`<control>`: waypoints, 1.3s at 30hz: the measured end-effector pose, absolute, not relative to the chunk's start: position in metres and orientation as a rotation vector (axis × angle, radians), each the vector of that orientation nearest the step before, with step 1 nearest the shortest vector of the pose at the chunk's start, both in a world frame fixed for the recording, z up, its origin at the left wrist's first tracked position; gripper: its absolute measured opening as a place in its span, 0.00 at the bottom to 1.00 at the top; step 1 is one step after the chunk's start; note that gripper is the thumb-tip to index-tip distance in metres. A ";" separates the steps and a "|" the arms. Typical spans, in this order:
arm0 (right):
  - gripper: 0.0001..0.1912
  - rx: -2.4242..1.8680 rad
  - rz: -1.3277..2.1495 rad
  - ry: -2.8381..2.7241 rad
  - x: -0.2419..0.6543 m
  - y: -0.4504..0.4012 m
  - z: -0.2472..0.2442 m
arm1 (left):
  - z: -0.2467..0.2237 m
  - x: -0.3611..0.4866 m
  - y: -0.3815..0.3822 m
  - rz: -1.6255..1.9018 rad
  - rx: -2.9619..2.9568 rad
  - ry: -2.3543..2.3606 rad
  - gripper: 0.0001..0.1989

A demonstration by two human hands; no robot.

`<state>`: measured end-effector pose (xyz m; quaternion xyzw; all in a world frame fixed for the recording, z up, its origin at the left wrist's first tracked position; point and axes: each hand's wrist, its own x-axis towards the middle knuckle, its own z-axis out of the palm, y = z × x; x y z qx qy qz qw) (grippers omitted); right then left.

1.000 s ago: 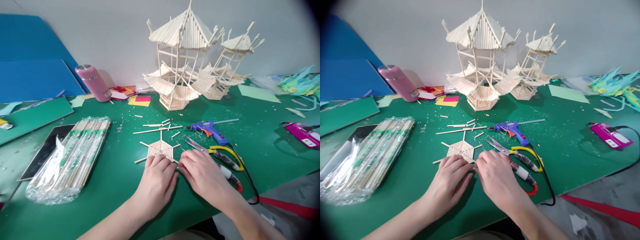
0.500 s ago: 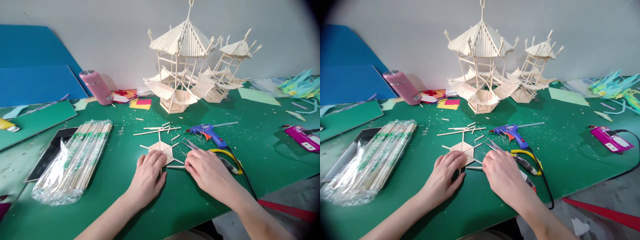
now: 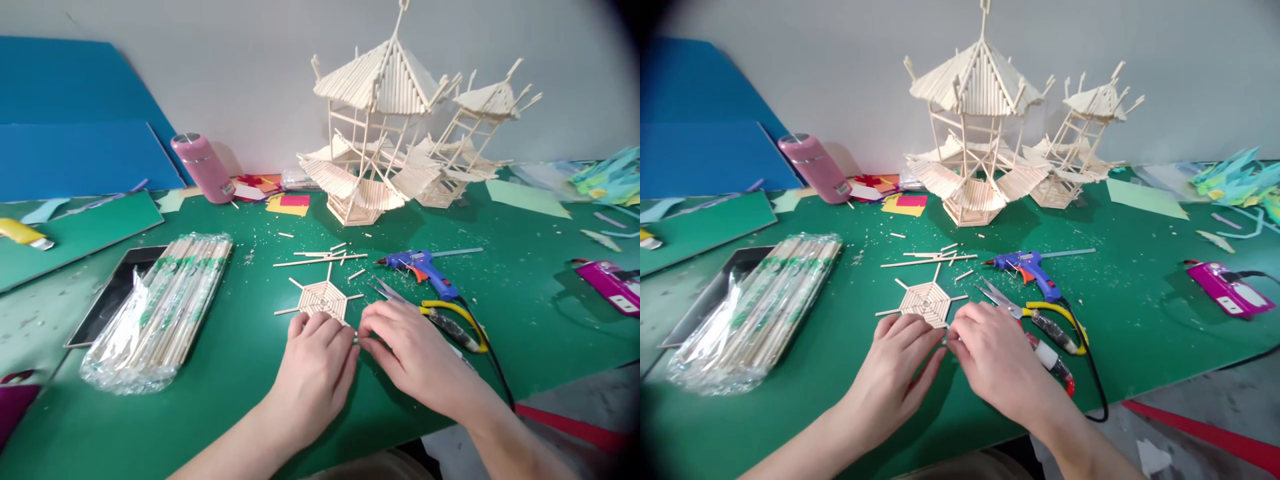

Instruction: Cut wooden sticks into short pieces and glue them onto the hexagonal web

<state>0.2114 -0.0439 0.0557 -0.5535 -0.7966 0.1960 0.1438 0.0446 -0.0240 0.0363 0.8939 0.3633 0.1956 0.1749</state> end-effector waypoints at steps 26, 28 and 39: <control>0.22 -2.107 0.217 -1.899 0.294 -0.089 0.012 | 0.013 0.019 0.003 0.977 1.295 1.091 0.08; 0.27 -2.160 0.166 -1.970 0.299 -0.098 0.001 | 0.011 0.017 0.006 1.026 1.058 1.026 0.09; 0.24 -2.266 0.405 -1.841 0.303 -0.090 0.007 | 0.017 0.017 0.010 1.035 0.764 0.908 0.09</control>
